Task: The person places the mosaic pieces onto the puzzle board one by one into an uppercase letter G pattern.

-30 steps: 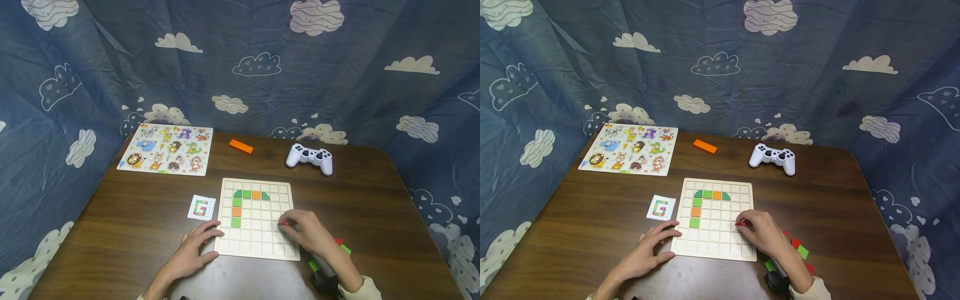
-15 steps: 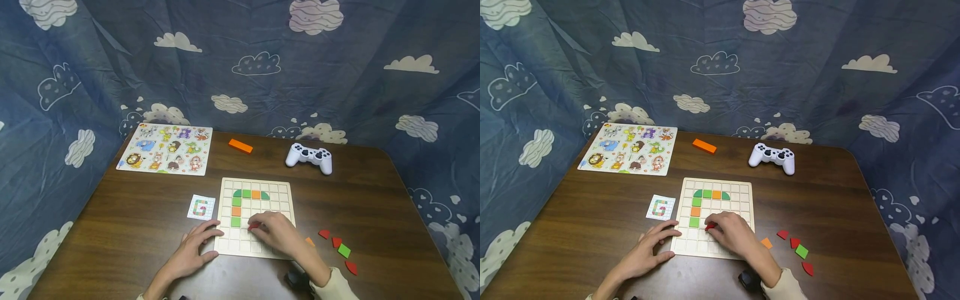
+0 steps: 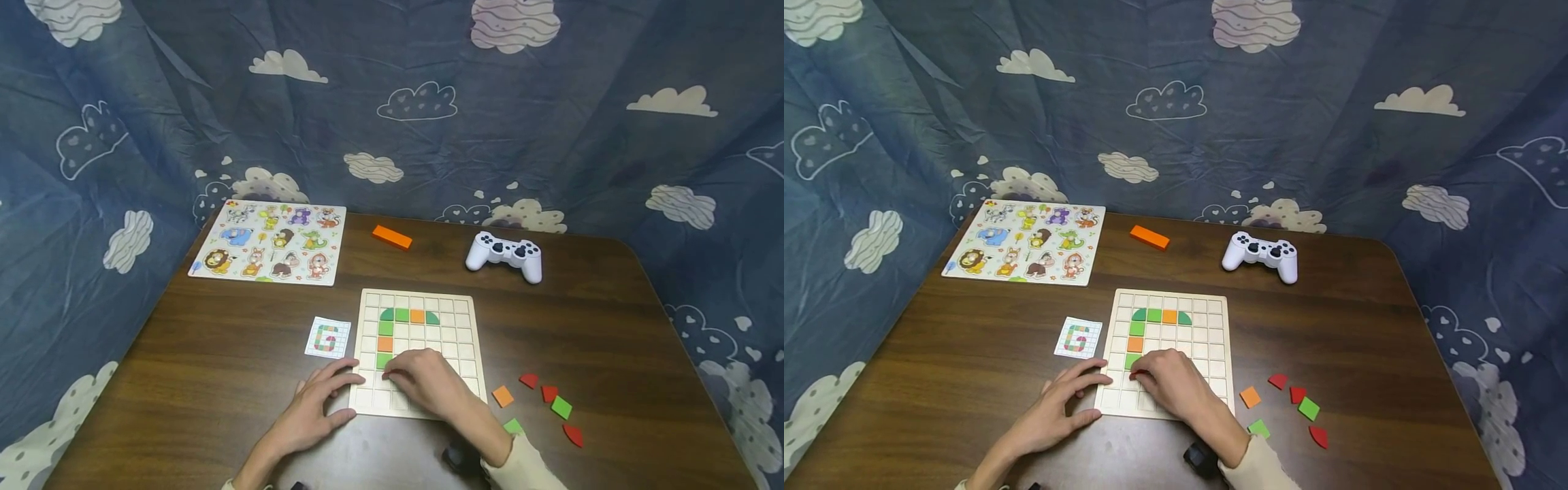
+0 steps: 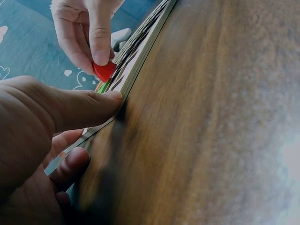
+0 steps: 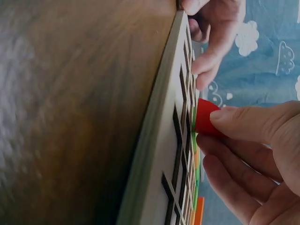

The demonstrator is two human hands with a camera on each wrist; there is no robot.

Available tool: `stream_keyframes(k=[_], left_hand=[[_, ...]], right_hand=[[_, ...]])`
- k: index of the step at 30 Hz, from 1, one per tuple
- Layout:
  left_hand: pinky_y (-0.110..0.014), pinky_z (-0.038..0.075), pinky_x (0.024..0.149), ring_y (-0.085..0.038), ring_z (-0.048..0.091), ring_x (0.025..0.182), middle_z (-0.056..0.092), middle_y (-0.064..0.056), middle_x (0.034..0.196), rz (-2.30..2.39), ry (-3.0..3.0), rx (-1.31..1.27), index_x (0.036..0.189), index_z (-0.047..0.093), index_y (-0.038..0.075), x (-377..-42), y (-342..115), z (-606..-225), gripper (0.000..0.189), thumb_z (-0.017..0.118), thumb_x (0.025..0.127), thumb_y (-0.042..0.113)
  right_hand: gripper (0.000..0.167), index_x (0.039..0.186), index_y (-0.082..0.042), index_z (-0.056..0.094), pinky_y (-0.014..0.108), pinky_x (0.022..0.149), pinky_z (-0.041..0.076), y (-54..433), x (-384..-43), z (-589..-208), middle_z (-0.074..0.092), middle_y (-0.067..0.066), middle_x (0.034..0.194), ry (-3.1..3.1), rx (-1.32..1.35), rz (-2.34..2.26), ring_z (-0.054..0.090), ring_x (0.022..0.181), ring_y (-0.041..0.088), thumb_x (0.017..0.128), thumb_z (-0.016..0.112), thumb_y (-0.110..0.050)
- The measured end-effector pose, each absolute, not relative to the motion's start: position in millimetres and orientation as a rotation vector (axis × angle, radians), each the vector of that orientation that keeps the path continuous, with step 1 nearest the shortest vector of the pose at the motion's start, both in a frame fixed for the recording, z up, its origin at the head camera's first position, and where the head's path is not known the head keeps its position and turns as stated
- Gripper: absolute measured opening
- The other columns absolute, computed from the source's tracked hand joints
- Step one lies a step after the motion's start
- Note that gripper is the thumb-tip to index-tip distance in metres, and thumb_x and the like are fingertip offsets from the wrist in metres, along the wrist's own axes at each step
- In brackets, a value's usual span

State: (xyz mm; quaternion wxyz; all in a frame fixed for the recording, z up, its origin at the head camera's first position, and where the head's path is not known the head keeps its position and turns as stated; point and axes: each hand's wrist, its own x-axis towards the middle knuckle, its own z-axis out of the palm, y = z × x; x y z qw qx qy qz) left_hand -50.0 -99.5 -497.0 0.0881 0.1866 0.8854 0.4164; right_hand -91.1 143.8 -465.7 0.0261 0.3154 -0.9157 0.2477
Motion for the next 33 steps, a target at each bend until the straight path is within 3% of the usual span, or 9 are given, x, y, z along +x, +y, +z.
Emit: stream_keyframes(k=[12,26,33], left_hand=[[-0.045,0.029,0.090,-0.023,0.045,0.135,0.050,0.008,0.150,1.254,2.647,0.576,0.125,0.065,0.032,-50.2,-100.4,-497.9,0.048,0.081,0.081,0.017],[-0.047,0.028,0.091,-0.024,0.044,0.137,0.049,0.010,0.150,1.256,2.631,0.568,0.126,0.065,0.033,-49.2,-99.1,-497.7,0.049,0.080,0.082,0.017],[-0.043,0.028,0.088,-0.024,0.045,0.135,0.049,0.009,0.149,1.255,2.628,0.571,0.126,0.065,0.032,-49.4,-99.2,-496.5,0.049,0.080,0.082,0.017]], right_hand=[[0.007,0.091,-0.015,0.079,0.029,0.082,0.056,133.9,-86.9,-466.8,0.077,-0.005,0.089,-2.804,1.030,0.644,0.073,0.089,0.010,0.089,0.074,-0.011],[0.017,0.109,-0.012,0.077,0.030,0.094,0.051,144.8,-78.0,-465.4,0.075,-0.002,0.110,-2.842,1.269,0.622,0.067,0.105,0.013,0.094,0.069,-0.014],[0.010,0.097,-0.011,0.078,0.031,0.091,0.053,140.9,-81.0,-467.2,0.075,-0.002,0.100,-2.864,1.173,0.690,0.069,0.098,0.013,0.088,0.076,-0.015]])
